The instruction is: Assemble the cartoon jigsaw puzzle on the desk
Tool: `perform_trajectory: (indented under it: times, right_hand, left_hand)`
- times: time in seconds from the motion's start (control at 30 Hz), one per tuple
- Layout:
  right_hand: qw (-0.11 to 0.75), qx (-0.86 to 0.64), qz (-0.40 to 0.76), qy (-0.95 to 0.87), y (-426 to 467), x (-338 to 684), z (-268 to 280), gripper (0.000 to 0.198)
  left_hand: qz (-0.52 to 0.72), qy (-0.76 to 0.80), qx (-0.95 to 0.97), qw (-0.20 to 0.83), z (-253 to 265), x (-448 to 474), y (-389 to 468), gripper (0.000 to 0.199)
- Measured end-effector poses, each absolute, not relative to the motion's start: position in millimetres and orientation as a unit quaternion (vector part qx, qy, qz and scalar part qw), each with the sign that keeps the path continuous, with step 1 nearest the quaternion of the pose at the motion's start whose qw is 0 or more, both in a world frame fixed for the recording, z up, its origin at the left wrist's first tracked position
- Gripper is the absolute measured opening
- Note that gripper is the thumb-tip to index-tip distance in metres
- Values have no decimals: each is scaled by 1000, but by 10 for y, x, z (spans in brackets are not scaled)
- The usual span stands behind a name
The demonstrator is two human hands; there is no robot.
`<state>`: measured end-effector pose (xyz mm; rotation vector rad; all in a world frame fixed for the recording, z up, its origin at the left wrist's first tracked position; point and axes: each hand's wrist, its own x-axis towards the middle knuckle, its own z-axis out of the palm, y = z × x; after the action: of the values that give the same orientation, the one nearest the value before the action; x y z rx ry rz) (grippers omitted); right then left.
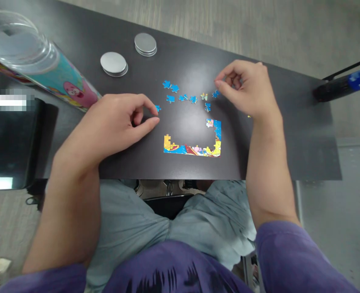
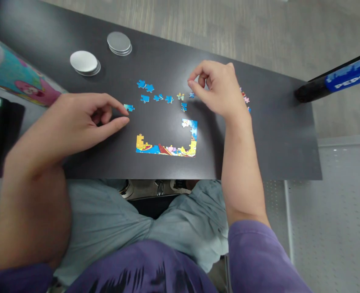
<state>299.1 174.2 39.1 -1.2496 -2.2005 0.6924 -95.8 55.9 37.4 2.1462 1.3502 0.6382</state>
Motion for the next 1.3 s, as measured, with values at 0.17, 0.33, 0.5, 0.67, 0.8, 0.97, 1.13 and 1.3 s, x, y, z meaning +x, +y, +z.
perform_trajectory:
  times: [0.17, 0.33, 0.5, 0.67, 0.8, 0.97, 1.13, 1.3]
  right_hand:
    - [264, -481, 166, -820, 1738, 3022, 392, 28]
    - [262, -466, 192, -823, 1772, 3047, 319, 27]
    - [229, -424, 253, -839, 1897, 3084, 171, 36]
    - [230, -395, 324, -828, 1912, 3073, 153, 39]
    - [206, -406, 352, -817, 1808, 2961, 221, 37]
    - [173, -405, 391, -808, 1580, 2665, 329, 31]
    - [155, -349, 445, -810, 1423, 2372, 363, 32]
    - [191, -318, 465, -804, 1354, 2212, 369, 35]
  left_hand:
    - [208, 561, 781, 177, 343, -849, 576, 19]
    - [217, 563, 784, 149, 262, -814, 596, 15]
    - [226, 549, 787, 168, 189, -890, 654, 8]
    - [253, 548, 777, 179, 144, -874, 666, 8]
    - [248, 551, 777, 175, 135, -849, 668, 7]
    - [257, 551, 775, 173, 116, -835, 668, 8]
    - [284, 537, 773, 182, 132, -820, 652, 13]
    - [284, 486, 790, 244, 246, -778, 650, 17]
